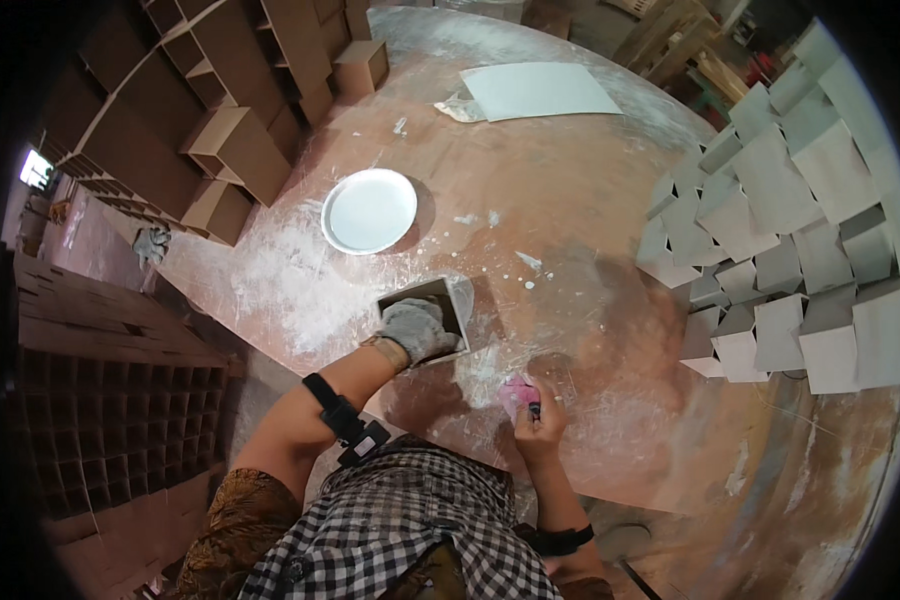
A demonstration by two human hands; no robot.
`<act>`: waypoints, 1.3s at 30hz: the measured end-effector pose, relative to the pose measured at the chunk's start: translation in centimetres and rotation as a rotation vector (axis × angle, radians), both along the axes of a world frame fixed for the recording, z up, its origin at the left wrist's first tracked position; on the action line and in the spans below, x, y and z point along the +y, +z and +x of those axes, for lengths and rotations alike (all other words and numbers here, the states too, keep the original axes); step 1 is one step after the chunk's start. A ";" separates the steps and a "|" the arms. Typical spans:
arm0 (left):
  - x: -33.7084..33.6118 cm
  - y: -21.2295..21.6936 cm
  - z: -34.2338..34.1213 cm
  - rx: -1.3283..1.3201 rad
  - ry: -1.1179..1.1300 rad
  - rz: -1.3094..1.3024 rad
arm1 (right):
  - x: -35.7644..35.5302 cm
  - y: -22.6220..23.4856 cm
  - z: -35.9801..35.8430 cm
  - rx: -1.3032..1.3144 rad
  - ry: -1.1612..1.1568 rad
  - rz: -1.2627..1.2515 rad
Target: The person wipes the sides of a small wooden box with a pink cloth, places it on a stack of boxes, and picks up another box to wipe its interior and exterior surfaces.
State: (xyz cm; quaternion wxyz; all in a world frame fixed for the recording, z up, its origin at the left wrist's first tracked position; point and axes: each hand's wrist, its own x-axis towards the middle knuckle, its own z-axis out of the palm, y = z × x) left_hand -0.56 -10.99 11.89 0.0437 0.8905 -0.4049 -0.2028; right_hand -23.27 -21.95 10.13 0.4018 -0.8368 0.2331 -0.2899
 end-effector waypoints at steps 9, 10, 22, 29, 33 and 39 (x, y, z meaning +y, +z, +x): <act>0.4 0.7 1.4 0.230 -0.023 0.040 | -0.4 -3.1 3.4 -0.078 -0.035 0.226; 0.2 -0.6 1.4 0.231 -0.074 -0.028 | -0.5 -3.4 4.0 -0.081 -0.033 0.230; 0.2 -4.0 0.5 -0.275 -0.525 -0.286 | -2.3 3.1 11.0 -0.168 0.207 -0.307; 0.8 -2.4 0.1 -0.205 -0.445 -0.217 | 1.9 5.3 7.7 0.045 0.497 -0.381; 0.3 -2.4 -0.2 -0.148 -0.368 -0.234 | -1.1 4.0 10.9 0.004 0.263 -0.596; 1.2 -4.5 0.3 -0.166 -0.453 -0.235 | 0.9 3.2 8.4 -0.033 0.445 -0.449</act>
